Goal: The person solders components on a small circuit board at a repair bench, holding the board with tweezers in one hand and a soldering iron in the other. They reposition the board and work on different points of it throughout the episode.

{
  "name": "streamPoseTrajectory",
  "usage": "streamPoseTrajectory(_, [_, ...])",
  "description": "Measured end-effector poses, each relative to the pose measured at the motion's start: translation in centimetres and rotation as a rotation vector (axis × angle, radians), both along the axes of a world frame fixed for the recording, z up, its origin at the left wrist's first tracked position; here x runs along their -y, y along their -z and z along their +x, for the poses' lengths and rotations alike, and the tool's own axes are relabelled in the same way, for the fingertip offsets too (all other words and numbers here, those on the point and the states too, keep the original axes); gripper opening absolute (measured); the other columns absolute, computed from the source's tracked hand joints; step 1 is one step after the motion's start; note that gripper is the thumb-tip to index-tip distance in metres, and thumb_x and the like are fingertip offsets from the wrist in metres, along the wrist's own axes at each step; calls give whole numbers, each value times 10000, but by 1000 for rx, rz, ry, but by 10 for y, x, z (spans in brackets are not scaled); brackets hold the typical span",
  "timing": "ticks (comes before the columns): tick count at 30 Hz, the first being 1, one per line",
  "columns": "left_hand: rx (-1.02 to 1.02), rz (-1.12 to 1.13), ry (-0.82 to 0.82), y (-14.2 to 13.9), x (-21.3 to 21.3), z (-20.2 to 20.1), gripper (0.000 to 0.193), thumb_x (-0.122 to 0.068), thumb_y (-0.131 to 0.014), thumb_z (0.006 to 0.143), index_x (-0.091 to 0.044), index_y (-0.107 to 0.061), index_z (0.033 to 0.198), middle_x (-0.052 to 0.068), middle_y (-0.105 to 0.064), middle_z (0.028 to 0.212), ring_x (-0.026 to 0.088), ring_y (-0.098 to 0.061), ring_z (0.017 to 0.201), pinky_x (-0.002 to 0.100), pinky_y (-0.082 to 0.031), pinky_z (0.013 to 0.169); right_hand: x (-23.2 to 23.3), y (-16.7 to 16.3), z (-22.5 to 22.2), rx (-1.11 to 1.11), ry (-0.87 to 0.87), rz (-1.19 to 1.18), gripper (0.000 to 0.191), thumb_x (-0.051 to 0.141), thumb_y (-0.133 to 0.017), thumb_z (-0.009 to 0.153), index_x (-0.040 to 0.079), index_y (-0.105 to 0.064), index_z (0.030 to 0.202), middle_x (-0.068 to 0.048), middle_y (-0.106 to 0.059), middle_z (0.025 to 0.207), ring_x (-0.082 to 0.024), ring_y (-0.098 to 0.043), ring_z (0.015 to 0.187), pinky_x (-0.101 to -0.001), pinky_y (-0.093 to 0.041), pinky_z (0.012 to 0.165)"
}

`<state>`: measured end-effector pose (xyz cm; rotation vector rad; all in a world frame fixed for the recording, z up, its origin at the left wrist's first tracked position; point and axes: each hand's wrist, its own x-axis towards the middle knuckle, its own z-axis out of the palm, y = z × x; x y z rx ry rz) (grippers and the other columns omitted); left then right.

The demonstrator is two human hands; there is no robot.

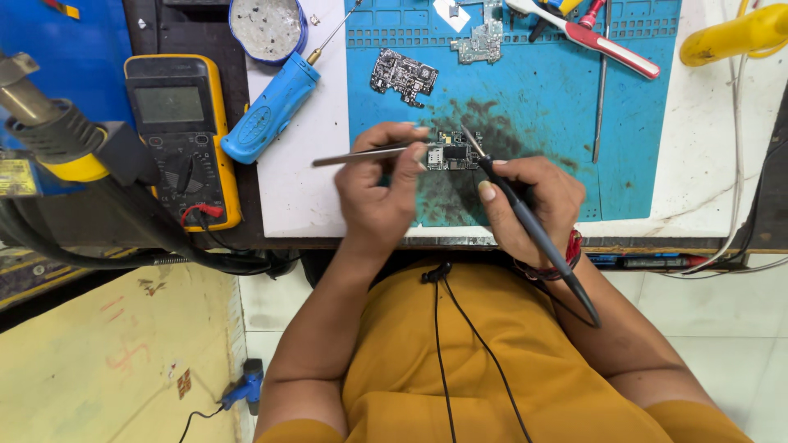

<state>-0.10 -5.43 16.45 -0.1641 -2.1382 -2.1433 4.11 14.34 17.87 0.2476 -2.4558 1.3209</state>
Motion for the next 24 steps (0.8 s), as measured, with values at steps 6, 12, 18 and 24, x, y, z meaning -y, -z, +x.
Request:
streamPoseTrajectory(6, [-316, -291, -322, -12, 66, -43, 157, -34, -710, 1073, -1, -690, 1225, 97, -737, 1178, 169, -715, 1044, 259, -585, 870, 0, 2, 0, -35, -48, 27, 200, 91, -795, 976, 3, -668, 1103, -116, -688, 886, -195, -654, 696, -278, -479, 621])
streamPoseTrajectory(12, [-443, -425, -303, -18, 101, -92, 114, 26, -737, 1062, 35, -723, 1175, 114, -705, 1103, 169, -688, 984, 311, -564, 865, 2, 0, -1, -10, -35, 37, 204, 103, -805, 966, -3, -681, 1089, -110, -686, 863, -200, -650, 706, -280, -476, 612])
streamPoseTrajectory(18, [-300, -337, -288, -12, 102, -107, 62, 10, -792, 1038, 24, -773, 1096, 62, -767, 899, 99, -661, 767, 249, -503, 685, 2, -1, -2, -22, -40, 65, 212, 103, -815, 956, -3, -683, 1084, -119, -697, 881, -207, -658, 715, -283, -481, 615])
streamPoseTrajectory(24, [-350, -435, -301, -11, 102, -108, 61, 18, -796, 1009, 29, -772, 1065, 69, -783, 890, 79, -703, 770, 228, -542, 686, 4, -4, -4, -10, -74, 41, 215, 93, -814, 954, -6, -681, 1091, -121, -705, 899, -205, -671, 725, -278, -492, 620])
